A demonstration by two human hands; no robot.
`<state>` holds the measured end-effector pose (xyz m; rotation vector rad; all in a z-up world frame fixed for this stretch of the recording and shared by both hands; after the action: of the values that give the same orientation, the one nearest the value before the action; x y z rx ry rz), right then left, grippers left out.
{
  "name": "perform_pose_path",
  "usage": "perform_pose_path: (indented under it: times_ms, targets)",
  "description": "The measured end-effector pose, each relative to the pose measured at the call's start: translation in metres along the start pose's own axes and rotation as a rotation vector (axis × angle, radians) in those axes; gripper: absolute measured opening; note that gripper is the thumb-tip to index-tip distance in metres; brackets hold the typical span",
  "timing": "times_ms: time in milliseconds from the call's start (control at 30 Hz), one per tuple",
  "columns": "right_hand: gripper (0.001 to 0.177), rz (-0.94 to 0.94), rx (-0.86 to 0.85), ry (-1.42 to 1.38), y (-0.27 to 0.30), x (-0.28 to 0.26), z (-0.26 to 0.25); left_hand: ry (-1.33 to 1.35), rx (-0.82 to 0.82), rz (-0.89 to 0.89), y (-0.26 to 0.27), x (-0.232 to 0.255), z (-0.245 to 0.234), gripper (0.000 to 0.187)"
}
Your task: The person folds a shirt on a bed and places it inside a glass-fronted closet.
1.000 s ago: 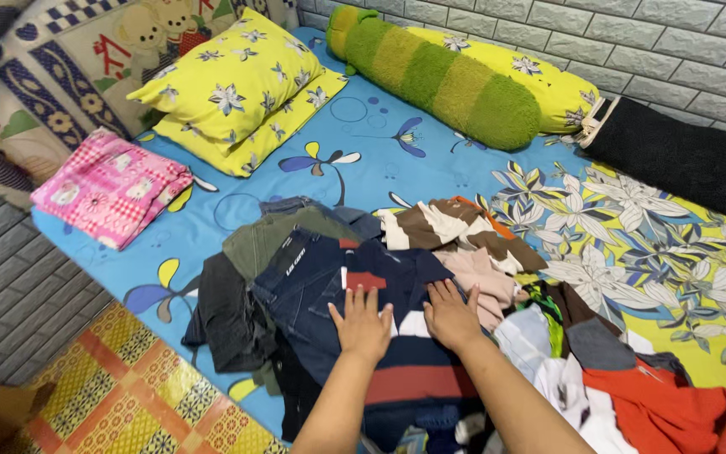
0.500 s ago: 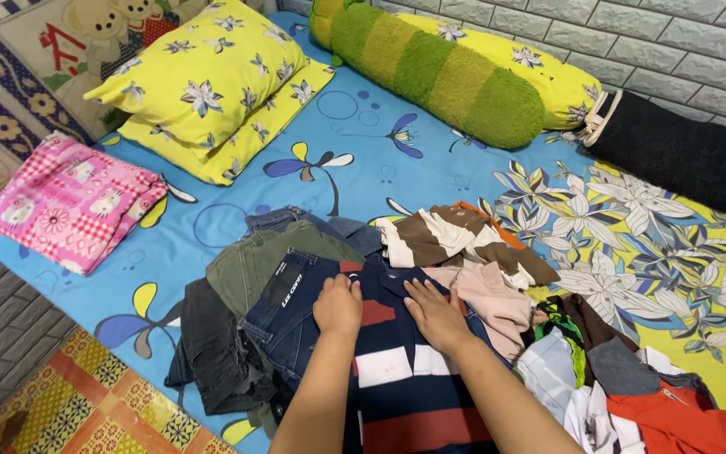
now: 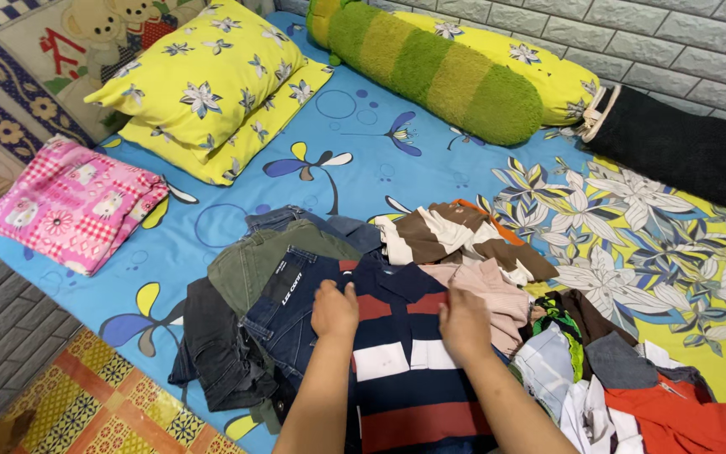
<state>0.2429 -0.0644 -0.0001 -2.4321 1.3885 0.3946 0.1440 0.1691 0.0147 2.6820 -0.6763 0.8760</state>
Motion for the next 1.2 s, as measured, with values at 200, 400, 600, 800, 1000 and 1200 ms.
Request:
perform_pose_path:
  times_ms: [200,400,600,800,1000,1200]
  targets:
    - [0.05,0.388,-0.386,0.111,-0.035,0.006,-0.01,0.007,-0.056,0.03,0.009,0.01,-0.001,0.036]
    - [0.045,0.432,-0.438,-0.419,-0.08,0.048,0.042,0.276,-0.032,-0.005,0.0,-0.019,0.026,0.031]
    - [0.05,0.248,-0.172,-0.822,-0.104,0.041,0.049,0.653,-0.1,0.077,-0.026,-0.019,0.036,0.047]
    - [0.072,-0.032,0.102,-0.737,-0.063,-0.022,-0.066,0.487,0.041,0.462,0.007,0.028,-0.04,0.038]
    - [0.066,-0.322,0.529,-0.426,-0.046,-0.051,-0.174,0.536,0.232,0.736,0.04,0.112,-0.116,0.038]
    - [0.069,-0.405,0.878,-0.262,-0.041,-0.061,-0.322,0.696,0.359,1.1,0.075,0.23,-0.207,0.041]
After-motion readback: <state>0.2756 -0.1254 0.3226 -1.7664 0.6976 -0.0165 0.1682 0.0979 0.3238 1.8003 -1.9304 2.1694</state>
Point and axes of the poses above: each hand's wrist, its own y-axis away from the middle knuckle, its own z-axis out of the palm, x = y × z, the point moved 1 cm from there along -y, towards the middle knuckle, and after that the axes turned 2 degrees about -z, right-handed, at the moved point
